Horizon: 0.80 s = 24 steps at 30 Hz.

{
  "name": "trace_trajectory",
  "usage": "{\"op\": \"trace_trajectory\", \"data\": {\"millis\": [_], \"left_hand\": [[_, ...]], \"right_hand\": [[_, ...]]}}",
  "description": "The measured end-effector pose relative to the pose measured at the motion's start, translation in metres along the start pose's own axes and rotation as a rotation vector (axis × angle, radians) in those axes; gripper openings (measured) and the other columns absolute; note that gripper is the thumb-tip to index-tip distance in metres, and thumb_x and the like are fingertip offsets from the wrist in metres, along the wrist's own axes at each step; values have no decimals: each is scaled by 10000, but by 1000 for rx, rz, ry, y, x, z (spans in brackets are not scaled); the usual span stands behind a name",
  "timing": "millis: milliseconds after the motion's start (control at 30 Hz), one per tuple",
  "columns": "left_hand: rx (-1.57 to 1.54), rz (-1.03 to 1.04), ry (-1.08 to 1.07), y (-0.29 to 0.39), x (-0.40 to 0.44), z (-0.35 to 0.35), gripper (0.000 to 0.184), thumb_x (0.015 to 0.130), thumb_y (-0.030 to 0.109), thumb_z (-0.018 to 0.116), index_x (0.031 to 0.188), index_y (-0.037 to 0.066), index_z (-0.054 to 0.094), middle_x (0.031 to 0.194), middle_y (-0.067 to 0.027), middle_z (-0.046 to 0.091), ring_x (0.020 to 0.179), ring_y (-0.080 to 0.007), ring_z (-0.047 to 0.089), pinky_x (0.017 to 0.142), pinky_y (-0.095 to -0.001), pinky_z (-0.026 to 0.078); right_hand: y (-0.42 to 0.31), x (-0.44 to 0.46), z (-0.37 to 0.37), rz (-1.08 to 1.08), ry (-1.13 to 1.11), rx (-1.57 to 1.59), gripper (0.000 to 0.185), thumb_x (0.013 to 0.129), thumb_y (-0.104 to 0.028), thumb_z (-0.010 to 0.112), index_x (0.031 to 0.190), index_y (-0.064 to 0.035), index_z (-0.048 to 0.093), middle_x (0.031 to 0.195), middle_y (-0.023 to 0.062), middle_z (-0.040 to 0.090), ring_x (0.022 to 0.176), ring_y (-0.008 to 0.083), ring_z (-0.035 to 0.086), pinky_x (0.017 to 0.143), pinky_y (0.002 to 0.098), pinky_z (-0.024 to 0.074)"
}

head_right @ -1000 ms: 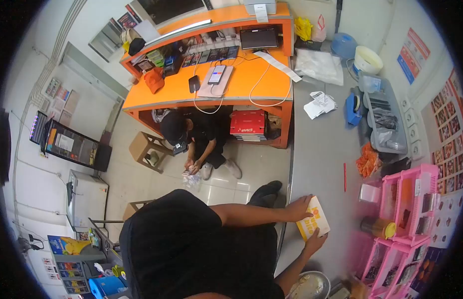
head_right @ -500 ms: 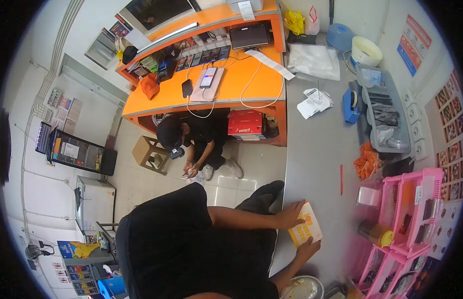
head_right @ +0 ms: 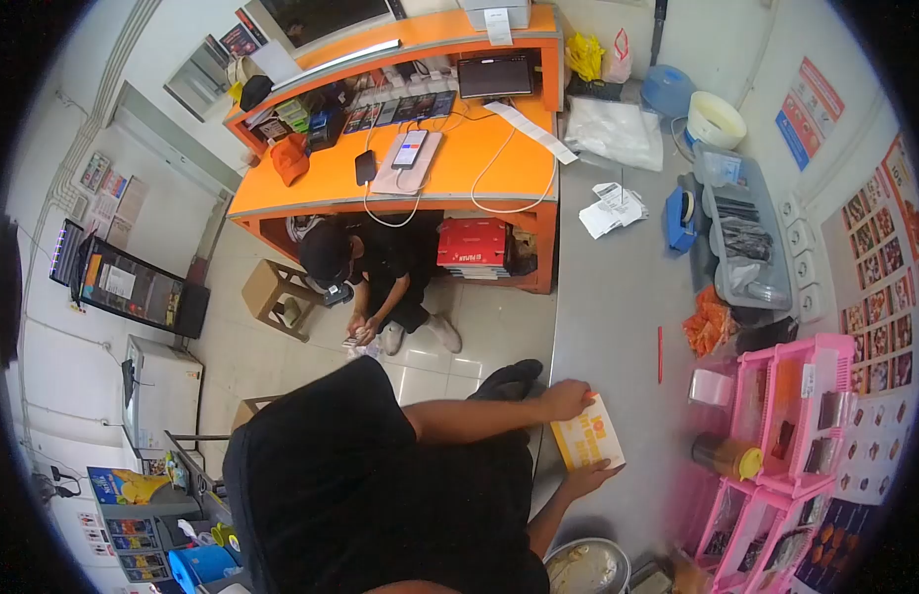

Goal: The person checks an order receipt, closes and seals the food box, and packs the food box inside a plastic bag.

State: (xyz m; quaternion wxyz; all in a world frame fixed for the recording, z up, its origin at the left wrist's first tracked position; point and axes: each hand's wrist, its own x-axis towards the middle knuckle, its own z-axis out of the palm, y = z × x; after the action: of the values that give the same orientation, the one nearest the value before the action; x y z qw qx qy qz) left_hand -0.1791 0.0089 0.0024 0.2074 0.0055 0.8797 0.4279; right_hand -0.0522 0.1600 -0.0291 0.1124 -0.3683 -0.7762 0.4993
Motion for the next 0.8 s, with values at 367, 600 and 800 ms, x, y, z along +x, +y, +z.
{"op": "trace_trajectory", "data": {"millis": [367, 600, 800], "left_hand": [[257, 56, -53, 9, 7, 6, 407, 939, 291, 610, 1197, -22, 585, 1034, -264, 659, 1005, -428, 642, 855, -508, 533], [111, 98, 98, 23, -38, 31, 698, 932, 214, 584, 1511, -9, 265, 1255, -280, 539, 1062, -395, 635, 873, -455, 542], [289, 485, 97, -10, -47, 22, 680, 997, 271, 502, 1549, 41, 177, 1418, -256, 418, 1229, -423, 519, 1016, -445, 464]], "right_hand": [[11, 2, 0, -128, 29, -7, 584, 1059, -362, 372, 1489, 26, 296, 1372, 310, 499, 1212, 430, 550, 992, 444, 463], [-2, -1, -11, -84, -7, -64, 592, 1055, -305, 382, 1515, 35, 228, 1439, 332, 414, 1281, 438, 486, 1049, 446, 415], [-10, -13, -10, -577, 44, -690, 628, 1020, -273, 427, 1517, 51, 220, 1575, 298, 177, 1443, 475, 202, 1187, 503, 203]]}}
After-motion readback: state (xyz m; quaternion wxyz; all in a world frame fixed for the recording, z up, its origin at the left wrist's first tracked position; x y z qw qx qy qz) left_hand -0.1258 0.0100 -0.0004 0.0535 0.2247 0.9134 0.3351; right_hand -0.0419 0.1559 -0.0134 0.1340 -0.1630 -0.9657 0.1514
